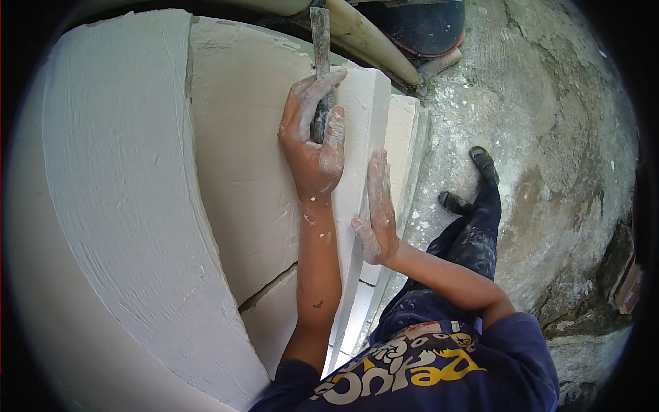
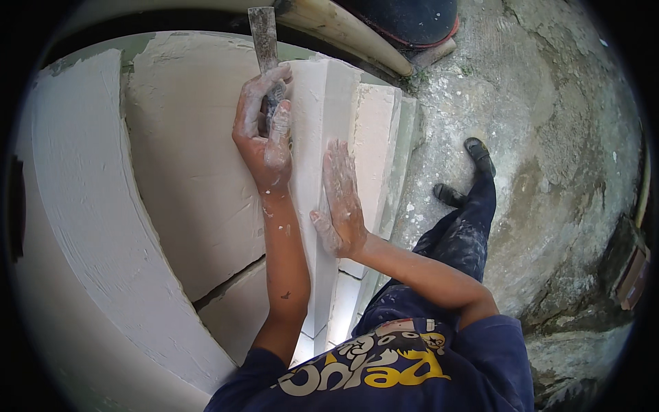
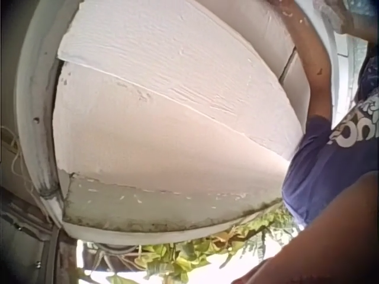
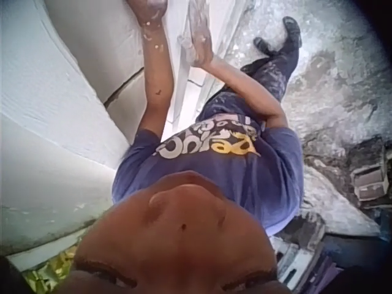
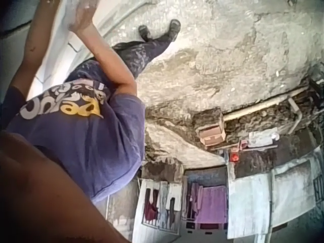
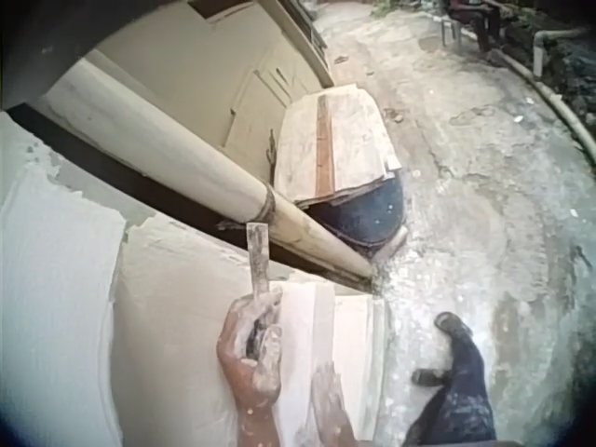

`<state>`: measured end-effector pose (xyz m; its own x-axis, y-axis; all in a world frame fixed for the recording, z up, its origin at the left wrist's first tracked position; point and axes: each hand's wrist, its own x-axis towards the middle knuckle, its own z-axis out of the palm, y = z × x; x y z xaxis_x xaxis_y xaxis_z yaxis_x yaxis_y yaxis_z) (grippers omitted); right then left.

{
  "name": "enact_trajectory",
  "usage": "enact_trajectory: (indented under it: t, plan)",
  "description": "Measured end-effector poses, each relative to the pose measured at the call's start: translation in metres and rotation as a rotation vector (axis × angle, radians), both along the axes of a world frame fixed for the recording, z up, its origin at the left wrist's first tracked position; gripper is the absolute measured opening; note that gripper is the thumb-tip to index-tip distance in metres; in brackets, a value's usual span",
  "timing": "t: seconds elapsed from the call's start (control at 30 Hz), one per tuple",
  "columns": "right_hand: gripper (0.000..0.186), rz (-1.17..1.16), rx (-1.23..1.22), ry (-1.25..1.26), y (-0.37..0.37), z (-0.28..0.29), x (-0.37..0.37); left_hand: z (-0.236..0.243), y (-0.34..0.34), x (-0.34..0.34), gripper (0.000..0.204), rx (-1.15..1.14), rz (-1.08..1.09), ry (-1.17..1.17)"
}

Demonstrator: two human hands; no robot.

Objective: Applying plaster filler to the gaps and cracks in a concrete wall using a putty scraper.

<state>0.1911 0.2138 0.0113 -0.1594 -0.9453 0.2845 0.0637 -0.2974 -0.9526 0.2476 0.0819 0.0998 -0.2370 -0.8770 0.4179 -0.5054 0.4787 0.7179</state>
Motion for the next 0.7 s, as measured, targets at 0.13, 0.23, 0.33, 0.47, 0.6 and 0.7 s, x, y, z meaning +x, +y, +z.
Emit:
enact_trajectory:
  t: [0.13, 0.23, 0.33, 0.47, 0.6, 0.7]
  plan:
    - [0.079, -0.118, -0.192, -0.010, -0.108, -0.019, -0.044, 0.010, -0.003, -0.004, 0.030, 0.029, 0.008, -0.042]
    - [0.075, -0.067, -0.043, -0.321, -0.159, -0.018, -0.058, 0.009, -0.005, -0.005, 0.029, 0.055, 0.007, -0.055]
    - [0.075, -0.116, -0.069, -0.138, -0.064, -0.012, -0.018, 0.002, -0.008, 0.001, 0.028, 0.030, -0.020, -0.032]
    - [0.076, -0.029, -0.087, 0.026, -0.024, -0.021, -0.009, 0.000, -0.003, 0.001, 0.027, 0.038, 0.006, -0.044]
    - [0.070, -0.127, -0.062, -0.102, -0.126, -0.029, -0.046, 0.002, -0.010, -0.003, 0.025, 0.033, -0.013, -0.029]
    - [0.078, -0.049, -0.024, -0.054, -0.068, -0.029, -0.028, 0.000, -0.010, -0.002, 0.024, 0.040, -0.012, -0.050]
